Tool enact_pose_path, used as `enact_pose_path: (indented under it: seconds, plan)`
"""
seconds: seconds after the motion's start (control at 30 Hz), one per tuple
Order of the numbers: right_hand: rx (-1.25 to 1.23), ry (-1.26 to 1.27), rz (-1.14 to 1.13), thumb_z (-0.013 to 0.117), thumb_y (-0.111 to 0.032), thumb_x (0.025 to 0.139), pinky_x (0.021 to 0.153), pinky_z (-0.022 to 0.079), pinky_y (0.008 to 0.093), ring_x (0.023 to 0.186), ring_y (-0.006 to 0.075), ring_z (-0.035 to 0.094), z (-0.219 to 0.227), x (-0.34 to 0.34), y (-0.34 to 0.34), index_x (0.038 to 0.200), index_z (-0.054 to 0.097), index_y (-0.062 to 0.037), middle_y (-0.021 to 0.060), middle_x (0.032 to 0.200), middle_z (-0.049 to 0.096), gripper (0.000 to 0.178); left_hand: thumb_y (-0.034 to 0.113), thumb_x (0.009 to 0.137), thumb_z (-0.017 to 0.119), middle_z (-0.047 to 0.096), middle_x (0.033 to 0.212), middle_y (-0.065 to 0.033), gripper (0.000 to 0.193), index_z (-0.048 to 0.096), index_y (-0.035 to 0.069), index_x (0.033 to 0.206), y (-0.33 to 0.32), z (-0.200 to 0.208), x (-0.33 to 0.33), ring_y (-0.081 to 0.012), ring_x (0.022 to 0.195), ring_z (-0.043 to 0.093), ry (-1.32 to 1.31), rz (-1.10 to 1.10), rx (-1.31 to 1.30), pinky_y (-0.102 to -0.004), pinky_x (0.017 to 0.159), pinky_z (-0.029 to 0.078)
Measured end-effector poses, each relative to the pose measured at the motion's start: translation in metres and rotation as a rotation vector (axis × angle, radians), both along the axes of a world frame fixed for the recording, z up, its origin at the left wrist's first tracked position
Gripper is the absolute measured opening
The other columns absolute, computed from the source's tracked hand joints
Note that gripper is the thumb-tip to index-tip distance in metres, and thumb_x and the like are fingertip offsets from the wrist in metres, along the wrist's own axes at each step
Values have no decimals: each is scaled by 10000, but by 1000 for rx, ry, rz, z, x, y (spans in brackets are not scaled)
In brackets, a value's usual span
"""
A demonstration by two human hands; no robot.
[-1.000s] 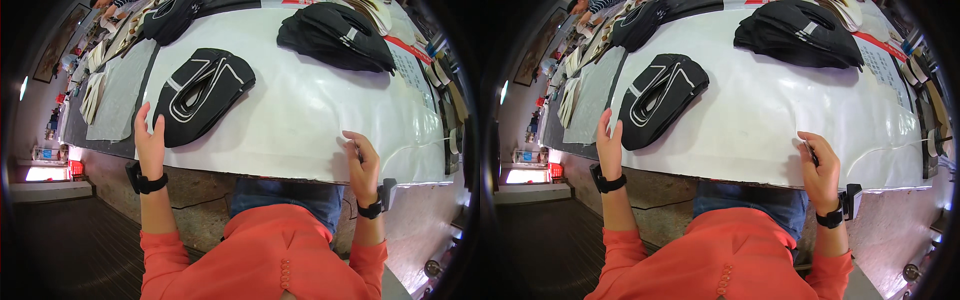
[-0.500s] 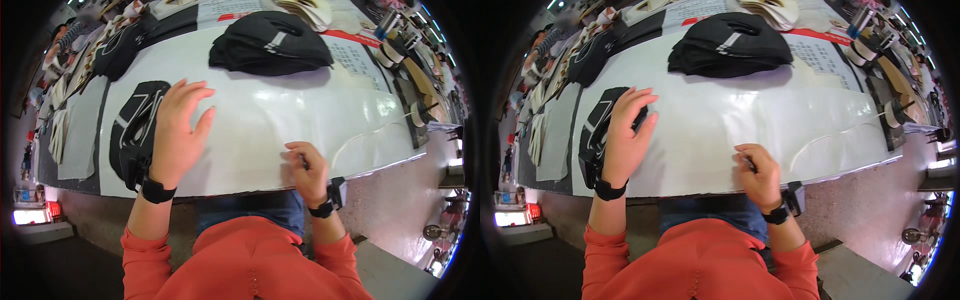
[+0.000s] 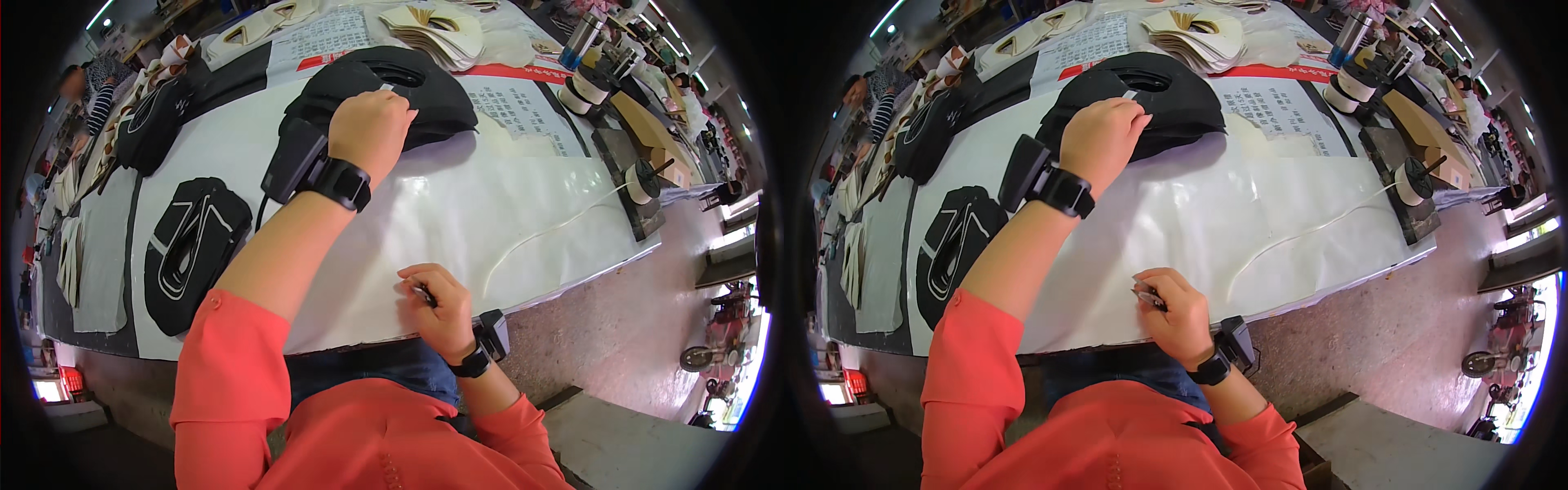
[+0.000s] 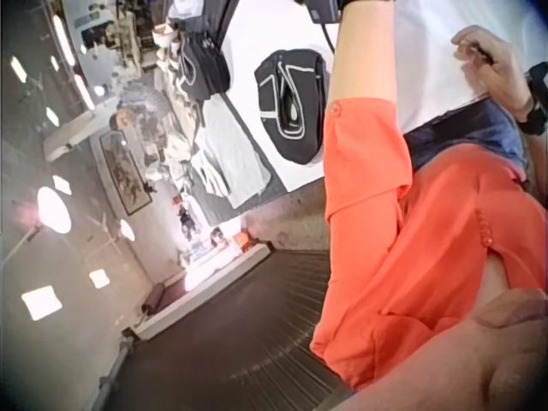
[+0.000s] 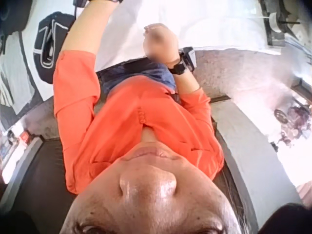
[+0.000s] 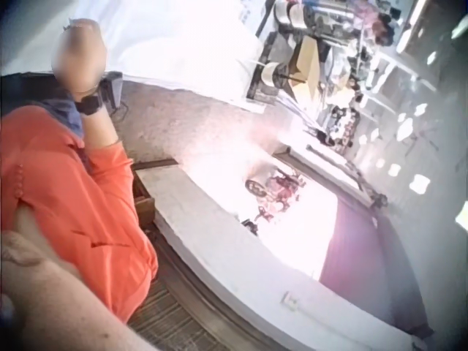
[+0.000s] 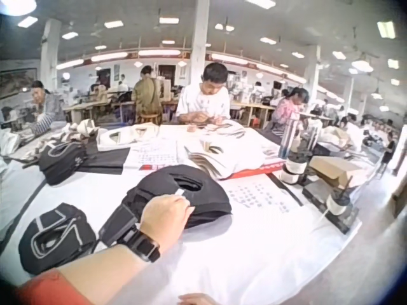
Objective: Using small snips to trim excess material from the edges of shoe upper components.
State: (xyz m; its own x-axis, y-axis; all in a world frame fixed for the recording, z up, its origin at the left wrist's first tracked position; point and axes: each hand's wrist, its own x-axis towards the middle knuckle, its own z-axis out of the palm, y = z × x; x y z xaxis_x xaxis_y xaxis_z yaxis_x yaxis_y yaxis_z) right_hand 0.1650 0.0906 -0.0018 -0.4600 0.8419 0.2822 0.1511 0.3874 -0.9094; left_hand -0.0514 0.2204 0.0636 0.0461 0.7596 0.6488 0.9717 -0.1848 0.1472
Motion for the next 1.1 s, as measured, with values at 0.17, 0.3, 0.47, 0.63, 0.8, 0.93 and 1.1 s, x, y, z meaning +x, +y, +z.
enact_pose_path:
  seconds: [0.17,0.3,0.47,0.63,0.8,0.93,1.1]
  plan:
    - [-15,11,1,581,126,791,743,544,299,842,230,696,-2,-1,1,975,652,14,138,1070,719,227,268,879,742,720,848,-62,176,732,93,904,25,-10,3,-278,853,680,99,177,-98,-417,725,556]
    - [-6,20,-7,588,125,789,744,544,299,838,237,694,-4,0,2,978,649,12,133,1055,717,229,253,892,723,733,877,-55,158,748,113,961,31,-12,4,-274,863,682,139,209,-139,-412,729,564]
    - [44,42,-9,667,86,781,690,541,307,764,257,681,-6,-2,2,996,665,2,126,1006,703,231,235,919,676,746,944,-84,177,757,126,1033,25,-11,-18,-303,895,699,11,221,-42,-428,762,565]
    - [24,30,-12,663,86,775,697,542,312,768,266,677,-11,0,3,999,665,2,138,1003,699,240,187,895,672,747,987,-112,200,753,104,1058,-29,11,-25,-327,924,697,-167,128,-54,-422,794,558]
    - [21,115,-105,605,86,883,666,504,281,747,189,637,-10,4,1,951,645,8,112,956,705,110,116,791,708,694,851,-48,132,727,99,920,-129,8,-19,-263,819,669,-38,21,-3,-381,666,547]
    - [-146,310,-112,567,16,986,646,435,248,712,103,546,1,13,-9,842,587,0,43,824,630,147,38,726,715,724,951,-47,196,729,65,919,-215,-19,-8,-251,850,682,-32,-54,-231,-367,693,561]
    - [-23,145,-118,548,-158,1072,552,351,268,611,109,456,49,50,11,710,522,-10,52,688,542,391,22,701,745,706,1112,-68,307,744,43,1007,-270,-54,6,-297,1051,641,-116,-76,-314,-425,891,529]
